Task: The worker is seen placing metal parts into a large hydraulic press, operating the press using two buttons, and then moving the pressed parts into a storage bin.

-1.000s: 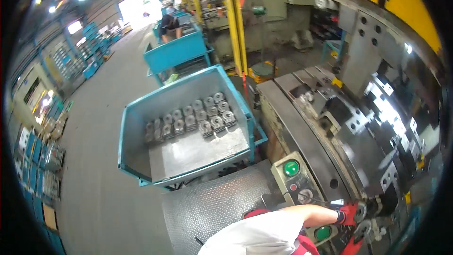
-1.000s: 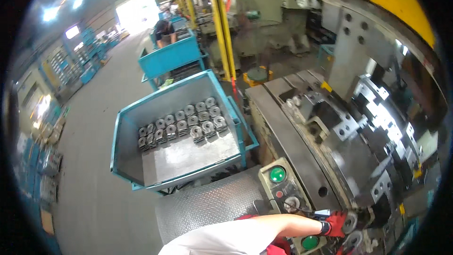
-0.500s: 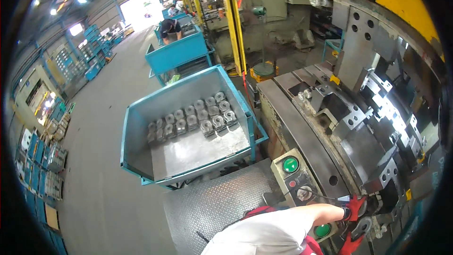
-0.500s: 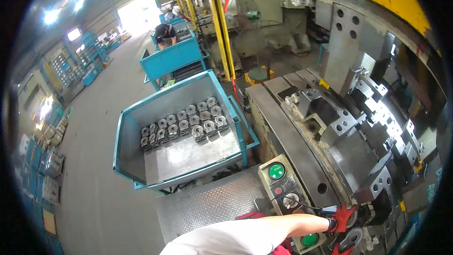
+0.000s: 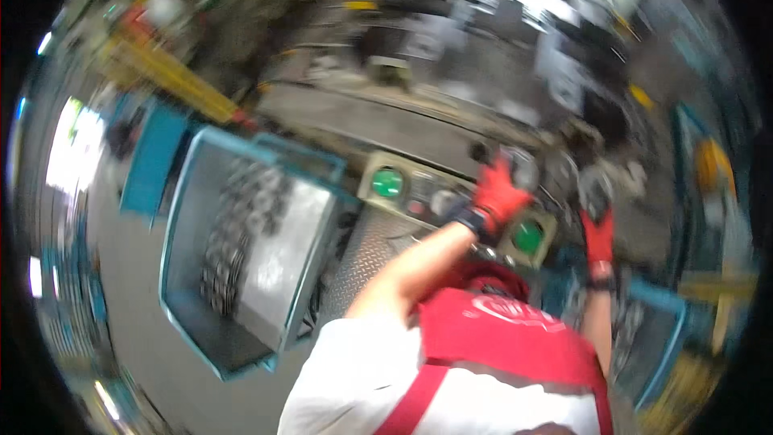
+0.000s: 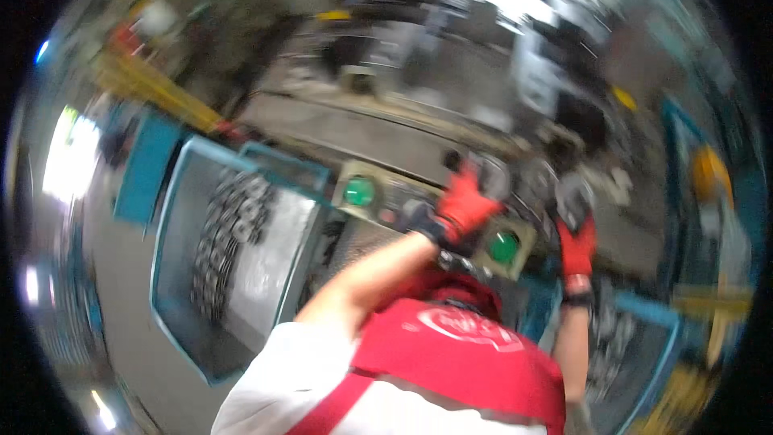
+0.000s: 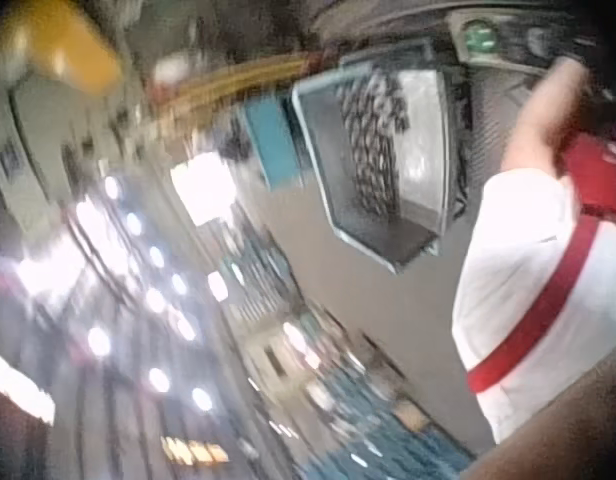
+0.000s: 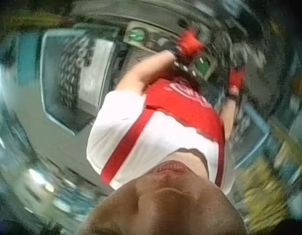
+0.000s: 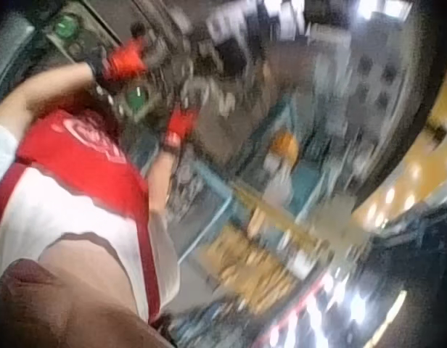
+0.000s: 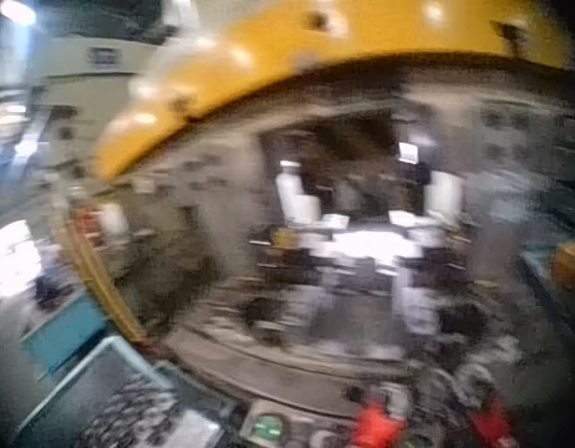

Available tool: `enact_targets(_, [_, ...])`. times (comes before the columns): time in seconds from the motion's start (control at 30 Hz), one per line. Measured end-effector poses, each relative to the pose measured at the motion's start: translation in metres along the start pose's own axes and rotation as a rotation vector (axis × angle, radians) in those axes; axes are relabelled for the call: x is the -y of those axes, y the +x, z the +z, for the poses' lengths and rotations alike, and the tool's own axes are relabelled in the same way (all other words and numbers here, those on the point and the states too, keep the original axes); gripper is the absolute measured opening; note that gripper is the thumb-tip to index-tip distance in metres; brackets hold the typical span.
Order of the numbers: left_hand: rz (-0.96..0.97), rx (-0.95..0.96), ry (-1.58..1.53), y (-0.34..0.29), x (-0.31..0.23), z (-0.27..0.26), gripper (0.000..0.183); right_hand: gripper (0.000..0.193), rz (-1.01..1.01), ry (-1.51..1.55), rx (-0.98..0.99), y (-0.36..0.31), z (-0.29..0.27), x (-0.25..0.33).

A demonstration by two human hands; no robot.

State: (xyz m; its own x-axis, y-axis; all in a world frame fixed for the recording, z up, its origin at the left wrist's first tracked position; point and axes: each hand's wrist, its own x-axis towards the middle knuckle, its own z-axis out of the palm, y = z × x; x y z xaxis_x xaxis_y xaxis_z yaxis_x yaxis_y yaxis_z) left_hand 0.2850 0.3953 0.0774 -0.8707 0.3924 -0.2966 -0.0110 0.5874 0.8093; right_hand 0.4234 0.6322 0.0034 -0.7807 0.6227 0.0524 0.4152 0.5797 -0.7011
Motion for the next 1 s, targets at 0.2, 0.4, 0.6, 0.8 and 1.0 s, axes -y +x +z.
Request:
enact_targets(0.2, [-0.012,-0.052,0.236,0.049,0.013,0.031,0.104,0.072,0.117,-0.045,-0.259,-0.027,-0.028,0.013])
enact_targets(0.4, [-0.077,-0.003,0.334,0.059,0.002,0.057,0.106,0.069,0.17,0.048,-0.28,-0.057,-0.044,-0.007])
enact_targets(0.6, [-0.024,0.117,0.48,0.065,0.006,0.043,0.109,0.068,0.116,0.075,-0.304,-0.051,-0.038,-0.009])
enact_targets(0.8, [0.005,-0.05,0.649,0.076,0.019,0.06,0.107,0.07,0.11,0.068,-0.257,-0.032,-0.044,0.017])
enact_targets(1.0, [0.013,-0.137,0.587,0.059,0.034,0.025,0.078,0.059,0.007,0.166,-0.196,-0.031,-0.019,0.041])
